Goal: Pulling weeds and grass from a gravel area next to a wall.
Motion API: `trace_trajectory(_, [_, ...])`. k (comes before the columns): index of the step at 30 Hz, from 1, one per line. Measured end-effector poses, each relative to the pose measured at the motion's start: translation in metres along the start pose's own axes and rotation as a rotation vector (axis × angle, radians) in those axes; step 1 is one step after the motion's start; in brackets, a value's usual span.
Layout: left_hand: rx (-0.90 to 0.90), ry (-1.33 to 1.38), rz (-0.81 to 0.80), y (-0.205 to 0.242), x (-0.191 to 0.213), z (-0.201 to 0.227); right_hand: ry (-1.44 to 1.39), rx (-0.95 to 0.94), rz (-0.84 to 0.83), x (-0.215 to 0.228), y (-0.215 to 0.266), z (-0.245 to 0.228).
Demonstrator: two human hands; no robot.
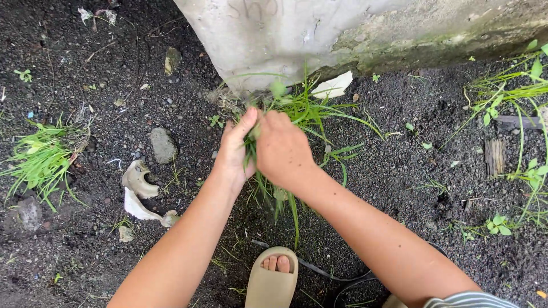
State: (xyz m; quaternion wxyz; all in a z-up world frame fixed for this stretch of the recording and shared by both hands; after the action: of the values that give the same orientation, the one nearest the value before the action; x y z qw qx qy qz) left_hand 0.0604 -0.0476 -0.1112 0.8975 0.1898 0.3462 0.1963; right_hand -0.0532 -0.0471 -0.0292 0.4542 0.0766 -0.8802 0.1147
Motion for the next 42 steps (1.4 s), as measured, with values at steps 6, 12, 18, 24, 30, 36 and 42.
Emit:
trace_trajectory(6, [0.001, -0.282, 0.119, -0.002, 0.009, 0.019, 0.069, 0.14, -0.149, 0.008, 0.008, -0.025])
trace_trajectory(12, [-0.099, -0.51, 0.197, 0.002, -0.019, 0.094, -0.544, 0.129, -0.029, 0.034, -0.024, 0.031])
trace_trajectory(18, [-0.261, -0.664, 0.07, -0.025, -0.032, 0.143, 0.012, -0.484, -1.103, -0.023, -0.046, 0.134])
trace_trajectory(24, [-0.342, -0.601, -0.124, -0.042, -0.038, 0.141, 0.562, -0.198, -0.902, -0.109, -0.014, 0.194])
trace_trajectory(30, [-0.208, -0.43, -0.078, -0.015, -0.039, 0.124, 0.546, 0.092, -0.446, -0.109, -0.034, 0.168])
trace_trajectory(36, [-0.245, -0.459, 0.047, 0.004, -0.029, 0.128, 0.727, -0.005, -0.401, -0.118, -0.035, 0.211])
trace_trajectory(42, [-0.252, -0.396, 0.053, 0.0, 0.001, 0.134, 0.639, -0.117, -0.381, -0.117, -0.025, 0.22])
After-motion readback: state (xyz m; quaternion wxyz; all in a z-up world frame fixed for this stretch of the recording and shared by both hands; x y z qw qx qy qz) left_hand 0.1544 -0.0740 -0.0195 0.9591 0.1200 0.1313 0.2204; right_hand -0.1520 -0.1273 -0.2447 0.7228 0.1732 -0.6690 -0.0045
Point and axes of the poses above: each hand's wrist, its own y-axis away from the middle knuckle, its own x-axis out of the back of the hand, z = x × y, the point moved 5 cm from there along -y, towards the middle knuckle, and after that the axes turned 12 degrees about -x, right-handed, at the moved point
